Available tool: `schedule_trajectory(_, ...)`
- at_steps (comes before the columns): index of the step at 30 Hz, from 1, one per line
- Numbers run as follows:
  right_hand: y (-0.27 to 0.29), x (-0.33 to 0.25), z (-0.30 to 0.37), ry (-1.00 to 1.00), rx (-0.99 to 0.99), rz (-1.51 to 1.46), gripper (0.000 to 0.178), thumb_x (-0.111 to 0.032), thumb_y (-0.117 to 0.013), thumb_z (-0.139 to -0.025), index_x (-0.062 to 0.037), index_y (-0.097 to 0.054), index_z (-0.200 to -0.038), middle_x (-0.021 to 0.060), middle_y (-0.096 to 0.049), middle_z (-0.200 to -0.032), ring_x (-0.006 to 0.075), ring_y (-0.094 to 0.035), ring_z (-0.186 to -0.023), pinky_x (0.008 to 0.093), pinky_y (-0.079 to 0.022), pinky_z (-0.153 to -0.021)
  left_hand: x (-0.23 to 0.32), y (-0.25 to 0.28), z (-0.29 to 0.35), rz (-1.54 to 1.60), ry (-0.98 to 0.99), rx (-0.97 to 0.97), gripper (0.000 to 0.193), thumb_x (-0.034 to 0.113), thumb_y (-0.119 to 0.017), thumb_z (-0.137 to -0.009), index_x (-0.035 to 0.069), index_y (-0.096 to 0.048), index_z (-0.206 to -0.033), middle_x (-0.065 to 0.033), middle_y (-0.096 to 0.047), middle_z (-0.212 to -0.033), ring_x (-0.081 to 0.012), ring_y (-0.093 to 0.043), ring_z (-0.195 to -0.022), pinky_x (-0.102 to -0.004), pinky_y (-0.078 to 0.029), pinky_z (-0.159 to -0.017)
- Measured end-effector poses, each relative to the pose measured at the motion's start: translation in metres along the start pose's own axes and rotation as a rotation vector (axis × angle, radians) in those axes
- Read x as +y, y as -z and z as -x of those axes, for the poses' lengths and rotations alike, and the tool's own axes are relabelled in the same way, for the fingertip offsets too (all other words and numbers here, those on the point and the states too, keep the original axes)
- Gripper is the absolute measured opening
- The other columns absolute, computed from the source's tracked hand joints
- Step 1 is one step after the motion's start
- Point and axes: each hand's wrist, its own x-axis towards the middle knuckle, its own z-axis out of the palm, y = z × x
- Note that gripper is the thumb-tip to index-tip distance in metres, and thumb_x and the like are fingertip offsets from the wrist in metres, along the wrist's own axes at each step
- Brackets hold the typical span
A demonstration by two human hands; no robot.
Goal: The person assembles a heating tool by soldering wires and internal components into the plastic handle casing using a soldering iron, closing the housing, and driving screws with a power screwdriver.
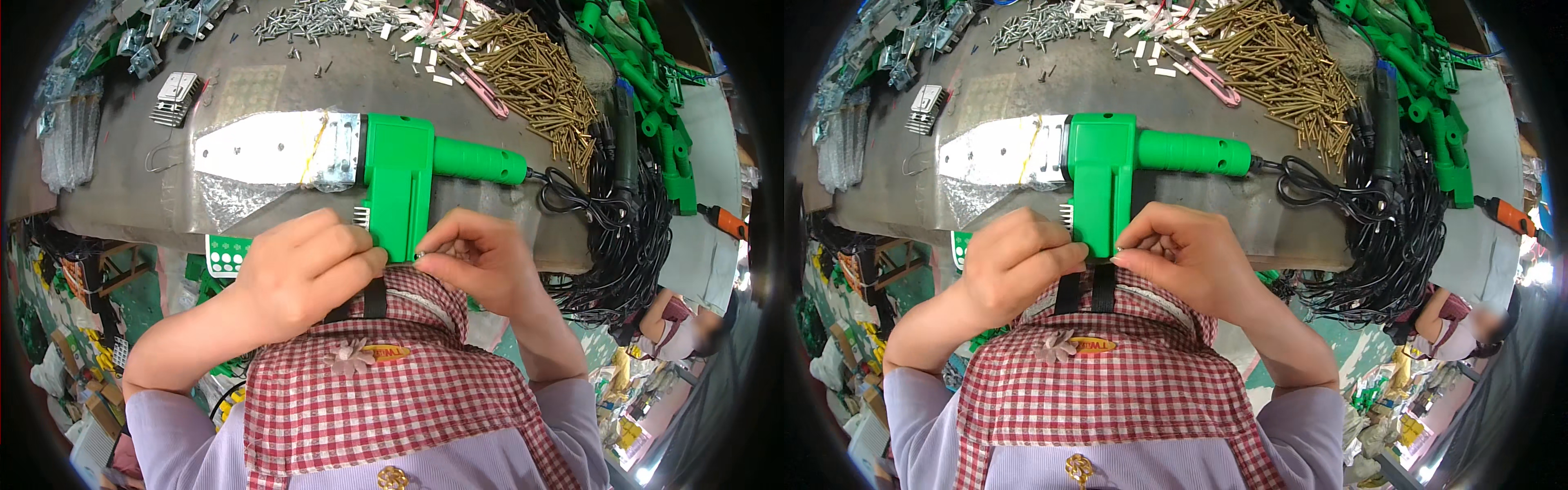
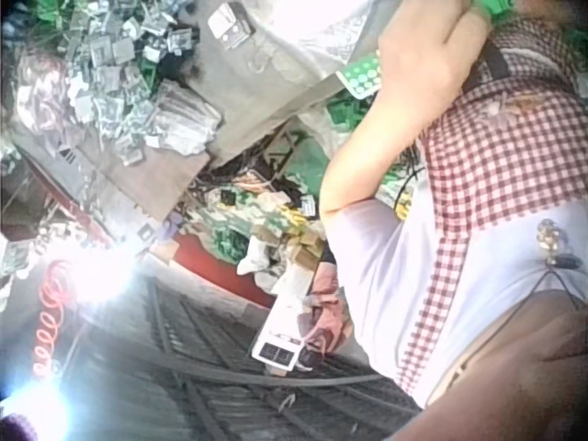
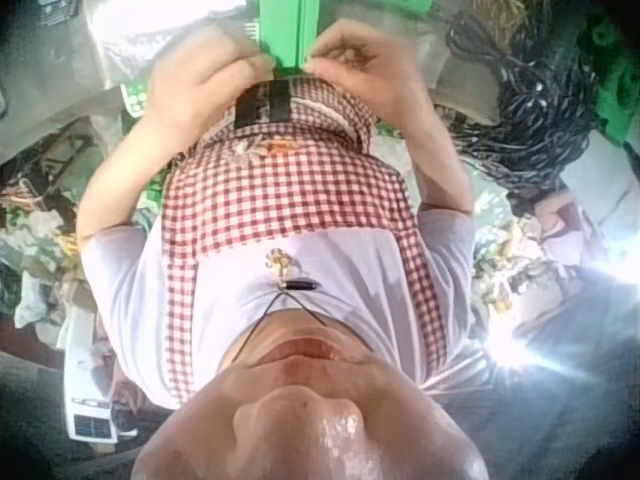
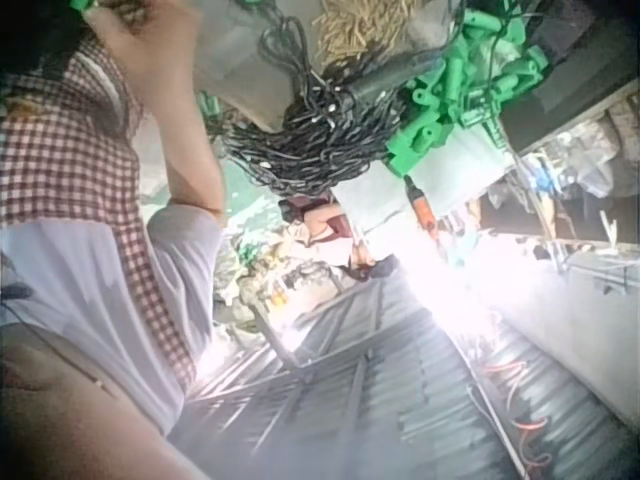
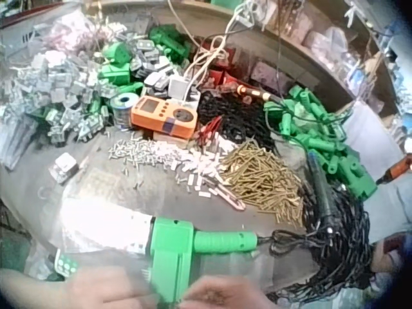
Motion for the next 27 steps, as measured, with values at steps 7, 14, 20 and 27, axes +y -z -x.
schedule_trajectory(7, -0.003, 0.008, -0.005, 0.151, 0.059, -0.025, 0.012, -0.004, -0.071, -0.081, -0.0021, -0.063, -0.09, -0.0004, -0.061, -0.075, 0.004, -0.055, -0.067, 0.0185, -0.043, -0.058, -0.013, -0.008, 0.011, -0.233, -0.232, 0.098, 0.028, 0.012, -0.064, -0.072, 0.004, -0.068, -0.098, -0.0087, -0.066, -0.1, -0.0248, -0.064, -0.089, -0.0314, -0.051, -0.065)
schedule_trajectory(14, 0.043, -0.024, -0.06, 0.449, 0.231, 0.342, 0.016, -0.002, -0.064, -0.082, -0.0031, -0.064, -0.098, 0.005, -0.066, -0.082, 0.0132, -0.063, -0.074, 0.026, -0.049, -0.067, -0.025, -0.009, 0.03, -0.314, -0.277, -0.093, 0.033, 0.026, -0.063, -0.085, 0.013, -0.062, -0.116, -0.0081, -0.058, -0.124, -0.0258, -0.057, -0.112, -0.0375, -0.049, -0.084)
schedule_trajectory(20, 0.036, -0.036, -0.095, 0.536, 0.121, 0.586, 0.038, -0.002, -0.061, -0.083, -0.0106, -0.06, -0.121, 0.0114, -0.069, -0.09, 0.0223, -0.068, -0.082, 0.0323, -0.053, -0.072, -0.019, 0.003, 0.004, -0.167, -0.172, -0.085, 0.04, 0.034, -0.069, -0.078, 0.011, -0.063, -0.11, -0.0069, -0.059, -0.114, -0.0229, -0.059, -0.099, -0.0341, -0.046, -0.074)
schedule_trajectory(27, 0.031, -0.023, -0.081, 0.647, 0.201, 0.6, 0.043, -0.003, -0.062, -0.08, -0.003, -0.056, -0.123, 0.018, -0.066, -0.085, 0.0344, -0.065, -0.078, 0.0379, -0.052, -0.066, -0.035, -0.005, -0.054, -0.174, 0.162, 0.186, 0.045, 0.014, -0.076, -0.068, 0.005, -0.058, -0.109, -0.0136, -0.06, -0.103, -0.0335, -0.058, -0.092, -0.0408, -0.047, -0.078)
